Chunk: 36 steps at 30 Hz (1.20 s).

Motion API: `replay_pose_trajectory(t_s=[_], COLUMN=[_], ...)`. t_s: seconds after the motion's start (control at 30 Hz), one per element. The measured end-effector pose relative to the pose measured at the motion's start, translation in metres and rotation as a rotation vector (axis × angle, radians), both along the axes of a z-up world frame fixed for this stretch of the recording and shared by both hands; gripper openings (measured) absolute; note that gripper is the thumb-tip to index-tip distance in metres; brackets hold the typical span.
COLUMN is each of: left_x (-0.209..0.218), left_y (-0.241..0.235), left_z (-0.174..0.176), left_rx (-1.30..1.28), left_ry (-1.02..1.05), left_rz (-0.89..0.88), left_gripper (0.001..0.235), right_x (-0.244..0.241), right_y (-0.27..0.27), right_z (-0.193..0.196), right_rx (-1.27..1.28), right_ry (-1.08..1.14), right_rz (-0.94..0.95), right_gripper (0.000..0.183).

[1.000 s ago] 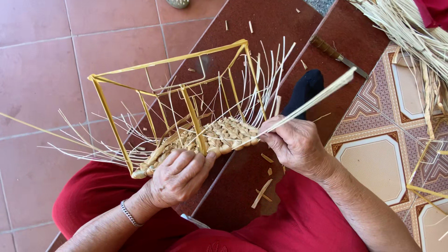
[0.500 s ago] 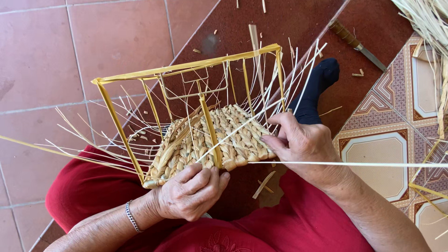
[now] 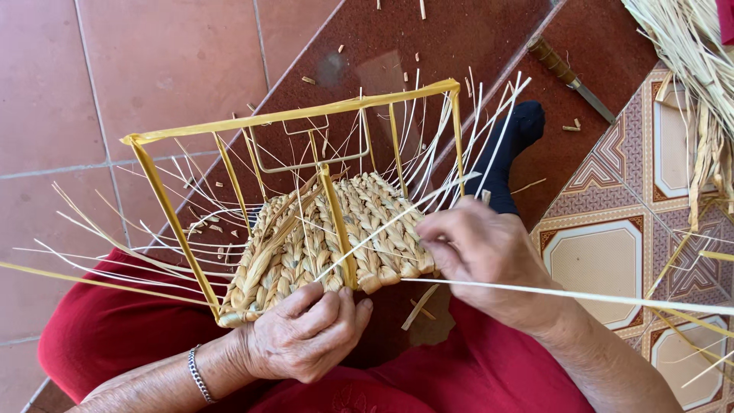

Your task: The person weaves a rectangular basket by hand, interlacing dried plant strips through a metal frame. They trim excess strands with scissors and a knife, then flip the basket to continue weaving the opposite side.

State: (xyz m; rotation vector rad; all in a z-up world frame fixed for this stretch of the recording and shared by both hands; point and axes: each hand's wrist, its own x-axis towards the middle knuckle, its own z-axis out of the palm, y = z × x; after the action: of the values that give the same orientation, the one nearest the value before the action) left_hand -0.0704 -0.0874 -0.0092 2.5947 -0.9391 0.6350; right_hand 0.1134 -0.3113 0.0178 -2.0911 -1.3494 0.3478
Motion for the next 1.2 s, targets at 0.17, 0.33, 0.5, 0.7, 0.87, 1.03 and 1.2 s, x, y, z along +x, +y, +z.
replay_pose_trajectory(t_s=[0.17, 0.33, 0.5, 0.7, 0.87, 1.03, 1.2], left_x=[0.0, 0.001, 0.007, 0.03, 0.053, 0.083, 0.105], left_y=[-0.002, -0.001, 0.006, 0.008, -0.005, -0.025, -0.013], left_z=[-0.001, 0.001, -0.002, 0.009, 0.017, 0.006, -0.01], left_rx=[0.004, 0.026, -0.016, -0.221, -0.232, -0.396, -0.677], left_ry=[-0.007, 0.017, 0.066, 0.206, 0.191, 0.166, 0.411], left_rz=[0.001, 0.011, 0.036, 0.225, 0.397, 0.388, 0.531], left_gripper=[0.042, 0.043, 0.047, 0.049, 0.047, 0.035, 0.012], right_x=[0.008, 0.022, 0.02, 0.028, 0.043, 0.047, 0.051], right_y=[0.033, 0.053, 0.038, 0.007, 0.004, 0.007, 0.01], right_z=[-0.007, -0.012, -0.007, -0.002, -0.019, -0.033, -0.04], right_rx=[-0.208, -0.23, -0.1, 0.223, 0.369, 0.45, 0.531], right_ry=[0.181, 0.625, 0.739, 0.513, 0.942, 0.876, 1.056], right_rz=[0.293, 0.266, 0.049, -0.153, -0.374, -0.245, -0.253], right_gripper=[0.036, 0.034, 0.026, 0.037, 0.057, 0.049, 0.033])
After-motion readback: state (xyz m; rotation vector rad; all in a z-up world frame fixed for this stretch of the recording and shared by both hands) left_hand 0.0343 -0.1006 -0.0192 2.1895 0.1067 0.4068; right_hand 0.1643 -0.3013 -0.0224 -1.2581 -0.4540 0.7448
